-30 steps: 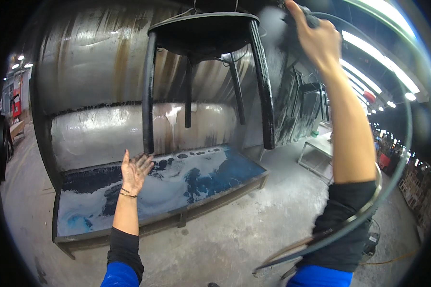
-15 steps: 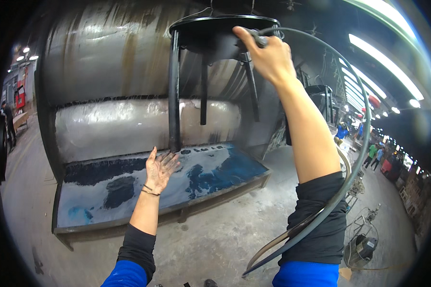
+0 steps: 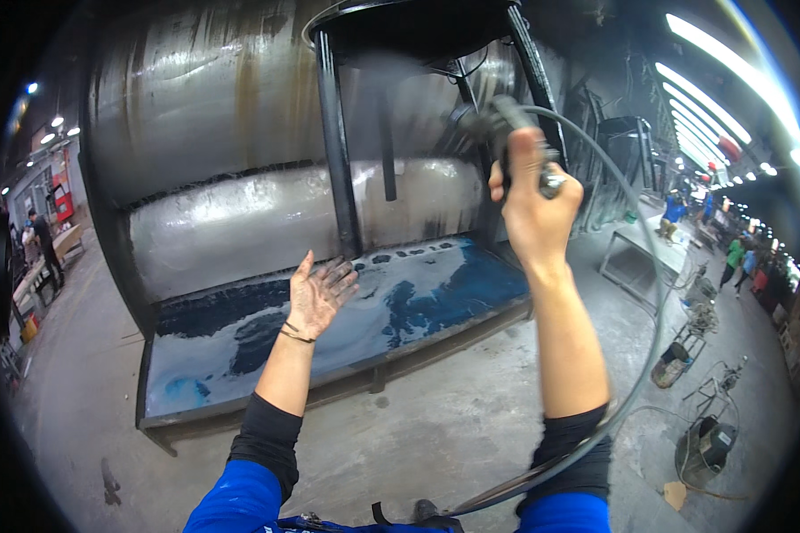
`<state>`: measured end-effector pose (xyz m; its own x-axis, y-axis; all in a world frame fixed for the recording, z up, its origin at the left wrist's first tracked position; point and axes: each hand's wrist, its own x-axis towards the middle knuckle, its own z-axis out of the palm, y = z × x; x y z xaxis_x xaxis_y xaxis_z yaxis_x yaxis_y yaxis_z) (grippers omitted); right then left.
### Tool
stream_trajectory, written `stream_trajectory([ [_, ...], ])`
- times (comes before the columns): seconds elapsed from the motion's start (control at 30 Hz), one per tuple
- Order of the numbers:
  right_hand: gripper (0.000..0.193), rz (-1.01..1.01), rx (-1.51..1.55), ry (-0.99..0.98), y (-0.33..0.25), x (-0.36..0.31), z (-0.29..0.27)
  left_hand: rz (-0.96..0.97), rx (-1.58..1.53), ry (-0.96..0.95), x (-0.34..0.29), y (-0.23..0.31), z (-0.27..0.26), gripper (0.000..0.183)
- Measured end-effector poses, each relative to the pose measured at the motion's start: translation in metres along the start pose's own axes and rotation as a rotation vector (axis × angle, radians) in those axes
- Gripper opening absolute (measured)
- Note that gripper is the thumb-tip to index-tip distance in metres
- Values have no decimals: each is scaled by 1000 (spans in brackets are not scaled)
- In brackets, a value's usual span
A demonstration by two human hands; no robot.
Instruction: The person spray paints a hanging metal chair frame black using a spray gun. They rotate the chair to coat all sides and legs, then sit on a nearby platform while continuing to spray the frame.
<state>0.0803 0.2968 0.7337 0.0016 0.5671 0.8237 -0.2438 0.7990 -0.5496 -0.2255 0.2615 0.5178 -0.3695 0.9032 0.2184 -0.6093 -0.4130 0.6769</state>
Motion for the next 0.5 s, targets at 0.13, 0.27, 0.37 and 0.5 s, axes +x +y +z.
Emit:
stream_trajectory([
  [0.13, 69, 274, 262, 77, -1, -16, -8, -71, 76, 77, -1, -10, 14, 97],
  [0.27, 66, 472, 87, 15, -3, -79, -72, -87, 139, 94, 3, -26, 24, 96],
  [0.37, 64, 643, -115, 115, -11, -127, -128, -89, 180, 87, 11, -37, 29, 92],
  [0.5, 65, 585, -628, 400, -4, -139, -199, -153, 140, -16, 21, -49, 41, 97],
])
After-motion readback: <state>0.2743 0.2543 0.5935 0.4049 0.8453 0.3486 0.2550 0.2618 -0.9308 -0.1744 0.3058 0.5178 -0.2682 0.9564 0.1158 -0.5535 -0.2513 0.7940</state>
